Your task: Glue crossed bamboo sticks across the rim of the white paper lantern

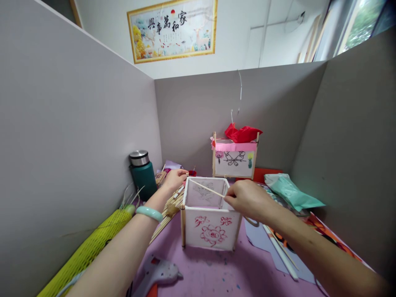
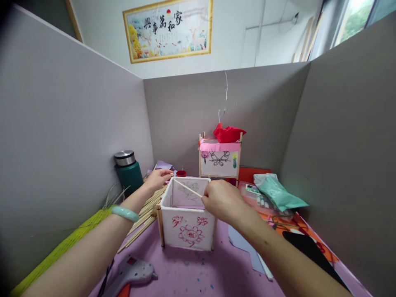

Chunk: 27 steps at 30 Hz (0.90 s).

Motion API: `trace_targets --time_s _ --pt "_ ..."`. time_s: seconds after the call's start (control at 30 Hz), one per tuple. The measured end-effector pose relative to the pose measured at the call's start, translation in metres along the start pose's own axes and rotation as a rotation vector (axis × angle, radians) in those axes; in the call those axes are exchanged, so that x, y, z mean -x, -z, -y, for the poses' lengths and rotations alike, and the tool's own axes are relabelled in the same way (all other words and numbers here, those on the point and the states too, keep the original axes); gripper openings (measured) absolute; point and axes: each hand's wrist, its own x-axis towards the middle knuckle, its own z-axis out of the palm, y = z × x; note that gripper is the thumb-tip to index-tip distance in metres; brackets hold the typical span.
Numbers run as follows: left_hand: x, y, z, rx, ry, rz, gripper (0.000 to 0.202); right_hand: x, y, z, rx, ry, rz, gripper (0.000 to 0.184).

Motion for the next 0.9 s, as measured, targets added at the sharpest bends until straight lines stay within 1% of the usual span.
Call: trace_targets --time_s 0.17,0.4,0.5,0.6,0.7,0.8,0.83,0.87,0.9 --pt "-0.003 -0.001 0.003 -0.027 0.006 -0.016 0.016 0.003 0.001 0.0 -0.005 0.013 -0.005 0.025" --pt "-0.009 -0.001 0.011 -0.055 -0.013 0.008 0.021 0.002 0.002 0.003 -0.018 0.001 -0.004 0.026" --pt "-0.01 -0.001 0.012 -0.106 -0.031 0.004 0.02 0.001 0.002 0.004 -0.009 -0.018 0.015 0.025" --pt "-0.009 0.001 0.009 -0.189 -0.055 -0.008 0.017 -0.001 0.003 0.003 -0.008 -0.026 0.025 0.023" --pt "-0.003 0.005 -0.003 -0.303 -0.098 -0.076 0.018 -0.003 0.004 0.001 -0.039 -0.032 0.053 0.021" --pt "0.01 0.005 -0.027 -0.42 -0.205 -0.162 0.027 -0.006 0.006 -0.002 -0.115 -0.038 0.116 0.019" --pt "0.016 0.003 -0.037 -0.448 -0.257 -0.153 0.028 -0.008 0.006 -0.003 -0.142 -0.041 0.138 0.019" --pt "0.022 0.0 -0.047 -0.471 -0.31 -0.113 0.028 -0.01 0.006 -0.005 -0.166 -0.043 0.157 0.018" --pt "0.028 -0.005 -0.058 -0.489 -0.362 -0.042 0.025 -0.012 0.005 -0.006 -0.182 -0.048 0.174 0.017"
